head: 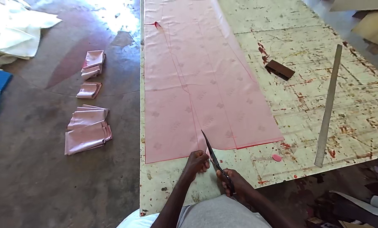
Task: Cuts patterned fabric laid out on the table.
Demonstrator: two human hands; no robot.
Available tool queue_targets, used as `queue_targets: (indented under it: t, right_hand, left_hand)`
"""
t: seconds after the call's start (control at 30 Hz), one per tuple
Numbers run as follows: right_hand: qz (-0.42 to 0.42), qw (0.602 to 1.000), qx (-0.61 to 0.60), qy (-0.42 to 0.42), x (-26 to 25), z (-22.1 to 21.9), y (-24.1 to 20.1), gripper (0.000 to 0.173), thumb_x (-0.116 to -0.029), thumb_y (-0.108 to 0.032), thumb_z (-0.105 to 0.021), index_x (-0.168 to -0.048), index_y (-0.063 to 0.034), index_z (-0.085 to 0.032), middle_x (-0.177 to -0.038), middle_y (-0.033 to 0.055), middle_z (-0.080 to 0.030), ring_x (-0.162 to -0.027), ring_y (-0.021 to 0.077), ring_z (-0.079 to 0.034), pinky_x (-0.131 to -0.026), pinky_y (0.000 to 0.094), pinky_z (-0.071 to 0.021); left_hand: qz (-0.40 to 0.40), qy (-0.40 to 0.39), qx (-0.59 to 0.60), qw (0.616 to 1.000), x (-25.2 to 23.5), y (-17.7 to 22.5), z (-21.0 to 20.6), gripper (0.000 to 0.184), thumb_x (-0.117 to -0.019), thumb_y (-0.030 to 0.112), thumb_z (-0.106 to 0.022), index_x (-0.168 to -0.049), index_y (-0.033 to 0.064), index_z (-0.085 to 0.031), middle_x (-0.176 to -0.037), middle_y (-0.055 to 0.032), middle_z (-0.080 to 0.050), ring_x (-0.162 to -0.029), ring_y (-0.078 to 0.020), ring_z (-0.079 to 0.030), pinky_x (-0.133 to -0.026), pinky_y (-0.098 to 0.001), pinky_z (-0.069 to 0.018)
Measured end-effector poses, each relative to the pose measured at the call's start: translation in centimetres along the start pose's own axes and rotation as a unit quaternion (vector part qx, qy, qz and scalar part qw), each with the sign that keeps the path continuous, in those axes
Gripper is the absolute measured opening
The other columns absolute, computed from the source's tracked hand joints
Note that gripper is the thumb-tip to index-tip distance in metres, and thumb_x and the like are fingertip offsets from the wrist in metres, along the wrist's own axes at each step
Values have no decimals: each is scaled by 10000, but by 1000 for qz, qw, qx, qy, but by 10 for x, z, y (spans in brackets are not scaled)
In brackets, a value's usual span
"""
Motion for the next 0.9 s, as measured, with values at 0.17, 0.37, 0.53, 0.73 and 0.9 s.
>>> queue_targets:
  t: [0.17,0.37,0.53,0.73,0.9]
  right_hand:
    - [2,1000,-24,-8,-19,-12,-18,464,-984,-554,-615,-1008,-98,-530,-671,-4,-497,-504,121,-532,-499,288,-531]
    - [21,999,-40,12,-30,-12,-6,454,-950,-497,-702,-977,-78,-529,-634,15,-498,-456,142,-513,-458,318,-520]
    - [11,999,-37,1,-31,-17,-34,469,-988,-526,-627,-1036,-69,-534,-655,10,-528,-489,132,-553,-496,301,-543]
    - [8,998,-62,2,-47,-20,-41,441,-984,-519,-634,-998,-91,-531,-651,-4,-486,-467,110,-507,-458,274,-508]
    - [30,998,-58,17,-53,-24,-38,429,-966,-481,-685,-962,-81,-530,-615,4,-483,-446,125,-508,-452,297,-516]
  left_hand:
    - [-12,12,-7,1000,6,2,3,263,-1078,176,-509,-954,-31,-614,-629,-126,-641,-436,-118,-531,-424,-223,-423]
    - [-11,30,-36,999,13,5,9,255,-1069,170,-519,-936,-26,-612,-614,-108,-632,-437,-118,-523,-424,-230,-413]
    - [-18,36,-35,999,18,5,15,249,-1066,179,-520,-958,-23,-619,-622,-96,-634,-449,-122,-543,-428,-238,-442]
    - [-15,44,-33,998,22,4,19,247,-1071,181,-518,-982,-29,-615,-622,-107,-629,-453,-130,-547,-428,-240,-440]
    - [-12,27,-53,998,23,10,30,244,-1066,183,-525,-982,-28,-613,-618,-95,-626,-452,-124,-540,-431,-240,-438]
Point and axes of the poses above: each hand's wrist, its own x-axis away from the middle knuckle, its own z-axis out of the back of the hand, y = z × x, the point moved 4 cm from there along -x, towards the middle knuckle
